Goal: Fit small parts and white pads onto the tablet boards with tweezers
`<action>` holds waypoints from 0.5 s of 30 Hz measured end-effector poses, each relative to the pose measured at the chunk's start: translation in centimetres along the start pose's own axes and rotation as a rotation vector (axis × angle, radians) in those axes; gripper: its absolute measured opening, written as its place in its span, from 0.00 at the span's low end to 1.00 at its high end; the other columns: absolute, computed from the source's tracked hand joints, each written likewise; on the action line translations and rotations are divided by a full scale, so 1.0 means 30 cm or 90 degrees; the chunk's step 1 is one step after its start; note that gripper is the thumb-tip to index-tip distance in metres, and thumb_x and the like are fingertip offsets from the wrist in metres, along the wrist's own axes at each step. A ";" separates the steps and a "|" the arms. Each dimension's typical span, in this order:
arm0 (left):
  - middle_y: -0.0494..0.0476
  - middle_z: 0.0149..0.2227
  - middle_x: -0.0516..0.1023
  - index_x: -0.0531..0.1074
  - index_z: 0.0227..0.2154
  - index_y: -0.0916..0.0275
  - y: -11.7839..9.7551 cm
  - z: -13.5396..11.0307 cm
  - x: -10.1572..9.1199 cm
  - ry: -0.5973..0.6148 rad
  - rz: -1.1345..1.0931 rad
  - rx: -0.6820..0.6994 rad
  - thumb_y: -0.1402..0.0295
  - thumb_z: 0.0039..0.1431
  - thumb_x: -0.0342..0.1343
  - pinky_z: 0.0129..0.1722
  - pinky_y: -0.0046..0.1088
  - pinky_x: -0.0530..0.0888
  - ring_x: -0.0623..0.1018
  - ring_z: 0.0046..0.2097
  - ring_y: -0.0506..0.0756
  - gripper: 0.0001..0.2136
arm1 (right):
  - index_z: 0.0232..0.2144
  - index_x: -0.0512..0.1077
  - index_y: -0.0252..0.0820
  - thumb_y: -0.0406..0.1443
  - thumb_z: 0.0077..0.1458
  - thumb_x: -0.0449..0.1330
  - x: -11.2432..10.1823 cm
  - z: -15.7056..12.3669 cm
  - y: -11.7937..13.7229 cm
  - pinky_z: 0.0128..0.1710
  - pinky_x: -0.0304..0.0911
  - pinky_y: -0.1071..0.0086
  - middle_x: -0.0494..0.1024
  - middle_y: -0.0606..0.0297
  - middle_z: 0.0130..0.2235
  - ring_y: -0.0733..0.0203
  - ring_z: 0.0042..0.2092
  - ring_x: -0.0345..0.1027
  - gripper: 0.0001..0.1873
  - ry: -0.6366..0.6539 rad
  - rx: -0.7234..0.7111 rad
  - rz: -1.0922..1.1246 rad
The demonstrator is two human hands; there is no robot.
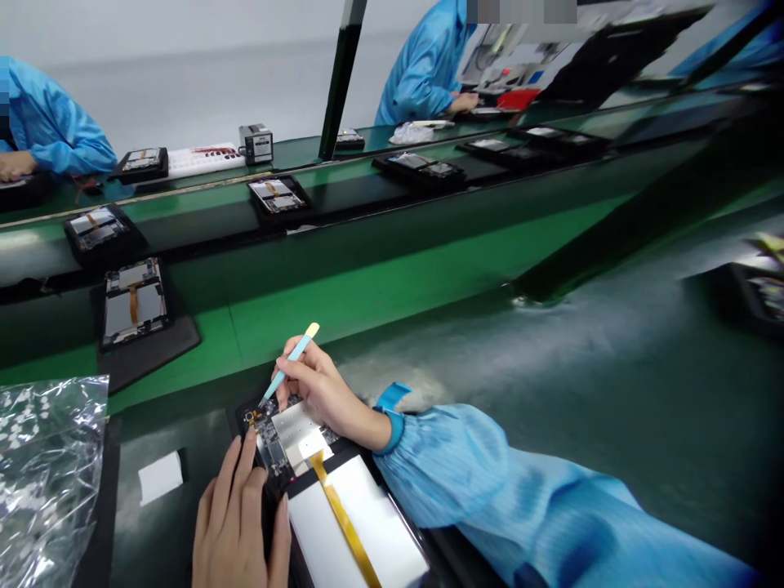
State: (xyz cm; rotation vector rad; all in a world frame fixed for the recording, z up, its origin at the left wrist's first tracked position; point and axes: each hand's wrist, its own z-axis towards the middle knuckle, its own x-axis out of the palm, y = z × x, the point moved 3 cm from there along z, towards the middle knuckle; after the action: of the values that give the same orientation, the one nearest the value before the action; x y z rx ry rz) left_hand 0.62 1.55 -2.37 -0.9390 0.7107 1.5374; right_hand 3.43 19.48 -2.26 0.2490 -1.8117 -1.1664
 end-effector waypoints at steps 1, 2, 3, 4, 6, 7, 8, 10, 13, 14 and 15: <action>0.65 0.52 0.73 0.67 0.39 0.65 0.001 -0.001 0.000 0.001 -0.007 -0.023 0.68 0.61 0.47 0.45 0.33 0.68 0.68 0.57 0.59 0.08 | 0.31 0.58 0.45 0.40 0.45 0.65 0.000 0.000 0.000 0.17 0.63 0.76 0.74 0.78 0.20 0.69 0.16 0.66 0.18 0.001 -0.001 -0.001; 0.65 0.52 0.74 0.67 0.40 0.65 0.002 -0.003 0.000 0.000 -0.013 -0.044 0.68 0.61 0.47 0.45 0.33 0.68 0.69 0.57 0.59 0.08 | 0.31 0.58 0.45 0.40 0.45 0.65 0.001 0.000 0.001 0.17 0.63 0.76 0.74 0.78 0.20 0.69 0.16 0.67 0.18 0.002 -0.003 -0.001; 0.65 0.52 0.74 0.67 0.40 0.65 0.004 -0.006 0.000 -0.001 -0.017 -0.059 0.68 0.62 0.46 0.45 0.33 0.69 0.69 0.57 0.59 0.08 | 0.30 0.58 0.45 0.40 0.45 0.65 0.001 0.000 0.001 0.17 0.63 0.76 0.74 0.78 0.20 0.69 0.16 0.67 0.18 0.002 -0.005 -0.002; 0.65 0.52 0.74 0.67 0.40 0.65 0.005 -0.008 0.000 -0.007 -0.018 -0.060 0.68 0.62 0.46 0.45 0.33 0.69 0.70 0.56 0.58 0.08 | 0.30 0.58 0.45 0.40 0.46 0.65 0.002 0.000 0.002 0.17 0.63 0.76 0.74 0.77 0.20 0.69 0.16 0.67 0.18 0.002 -0.007 -0.003; 0.65 0.51 0.74 0.67 0.40 0.64 0.005 -0.013 0.001 -0.020 -0.017 -0.043 0.68 0.61 0.47 0.45 0.32 0.70 0.71 0.56 0.58 0.08 | 0.30 0.58 0.45 0.40 0.46 0.65 0.003 -0.001 0.003 0.17 0.64 0.75 0.74 0.77 0.20 0.68 0.17 0.67 0.17 0.004 -0.012 -0.006; 0.65 0.51 0.74 0.67 0.40 0.65 0.006 -0.016 0.002 -0.022 -0.016 -0.041 0.68 0.61 0.47 0.44 0.31 0.70 0.71 0.56 0.57 0.08 | 0.30 0.58 0.45 0.40 0.47 0.65 0.003 -0.001 0.003 0.17 0.64 0.75 0.74 0.77 0.20 0.68 0.17 0.67 0.17 0.006 -0.014 -0.008; 0.65 0.51 0.75 0.67 0.40 0.64 0.005 -0.017 0.004 -0.026 -0.016 -0.034 0.68 0.61 0.48 0.44 0.31 0.70 0.71 0.56 0.57 0.08 | 0.30 0.58 0.45 0.40 0.47 0.64 0.004 -0.001 0.003 0.17 0.64 0.75 0.73 0.77 0.19 0.68 0.17 0.67 0.17 0.007 -0.017 -0.008; 0.64 0.51 0.75 0.67 0.40 0.64 0.001 -0.017 0.009 -0.026 -0.020 -0.037 0.67 0.62 0.47 0.43 0.31 0.70 0.71 0.55 0.57 0.08 | 0.30 0.59 0.44 0.40 0.48 0.64 0.003 -0.001 0.002 0.17 0.64 0.76 0.73 0.77 0.19 0.68 0.17 0.67 0.16 0.010 -0.016 -0.007; 0.64 0.51 0.75 0.66 0.39 0.62 0.000 -0.009 0.004 -0.031 -0.054 -0.077 0.68 0.63 0.46 0.43 0.34 0.71 0.73 0.54 0.58 0.06 | 0.30 0.59 0.44 0.40 0.47 0.64 0.003 0.001 -0.002 0.16 0.64 0.76 0.73 0.77 0.19 0.68 0.16 0.66 0.16 0.013 -0.005 0.000; 0.64 0.51 0.75 0.65 0.39 0.61 0.009 -0.006 -0.004 -0.036 -0.084 -0.108 0.69 0.63 0.46 0.44 0.35 0.71 0.73 0.53 0.58 0.05 | 0.30 0.59 0.44 0.40 0.47 0.65 0.002 0.002 -0.004 0.16 0.64 0.76 0.73 0.77 0.19 0.68 0.16 0.66 0.16 0.014 -0.003 0.002; 0.64 0.51 0.74 0.64 0.39 0.61 0.023 -0.005 -0.016 -0.046 -0.124 -0.143 0.70 0.63 0.47 0.44 0.36 0.72 0.74 0.52 0.58 0.04 | 0.30 0.60 0.44 0.39 0.46 0.65 0.002 0.003 -0.005 0.15 0.64 0.76 0.73 0.77 0.19 0.68 0.16 0.66 0.16 0.014 -0.001 0.003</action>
State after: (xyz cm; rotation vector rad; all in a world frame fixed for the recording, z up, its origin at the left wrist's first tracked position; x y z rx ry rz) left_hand 0.00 1.05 -2.06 -1.0809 0.3875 1.4886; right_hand 3.27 19.43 -2.34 0.2559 -1.7904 -1.1584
